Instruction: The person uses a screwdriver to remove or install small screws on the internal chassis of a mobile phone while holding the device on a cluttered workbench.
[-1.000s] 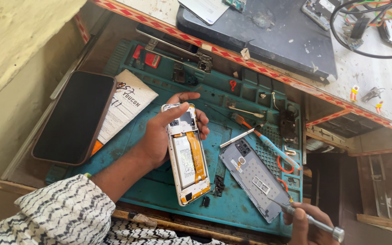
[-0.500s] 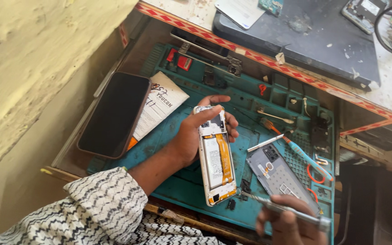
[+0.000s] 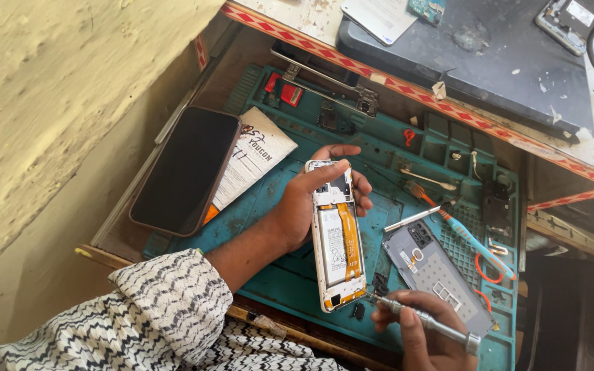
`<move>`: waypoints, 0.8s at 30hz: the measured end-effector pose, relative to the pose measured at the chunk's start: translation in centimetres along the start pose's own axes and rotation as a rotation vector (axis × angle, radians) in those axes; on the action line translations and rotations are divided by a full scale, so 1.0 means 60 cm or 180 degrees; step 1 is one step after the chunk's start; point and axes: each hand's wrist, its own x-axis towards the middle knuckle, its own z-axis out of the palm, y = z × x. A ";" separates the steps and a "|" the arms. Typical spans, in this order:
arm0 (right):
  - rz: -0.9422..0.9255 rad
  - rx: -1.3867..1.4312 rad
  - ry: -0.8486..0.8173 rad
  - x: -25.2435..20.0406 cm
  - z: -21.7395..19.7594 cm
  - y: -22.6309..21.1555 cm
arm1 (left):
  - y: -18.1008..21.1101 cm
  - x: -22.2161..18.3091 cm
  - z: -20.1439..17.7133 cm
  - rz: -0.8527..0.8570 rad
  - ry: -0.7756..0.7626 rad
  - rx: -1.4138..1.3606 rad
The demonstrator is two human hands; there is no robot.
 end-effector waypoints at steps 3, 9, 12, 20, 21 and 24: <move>0.0053 -0.0035 -0.0092 0.000 -0.004 0.001 | 0.000 -0.001 0.000 0.0004 -0.0005 0.0004; 0.0152 -0.0013 -0.0281 0.005 -0.006 0.000 | 0.001 -0.002 0.001 0.0011 0.0026 0.0082; 0.0237 -0.0012 -0.0204 0.005 -0.002 -0.001 | 0.001 -0.001 0.001 0.0004 0.0009 0.0068; 0.0223 -0.0138 -0.0274 0.004 -0.009 -0.001 | 0.002 -0.002 0.003 0.0013 0.0021 0.0094; 0.0195 -0.0138 -0.0267 0.003 -0.009 0.000 | 0.002 -0.002 0.003 0.0004 0.0017 0.0088; 0.0053 -0.0083 -0.0337 0.002 -0.010 0.001 | 0.002 -0.001 0.003 0.0007 0.0031 0.0106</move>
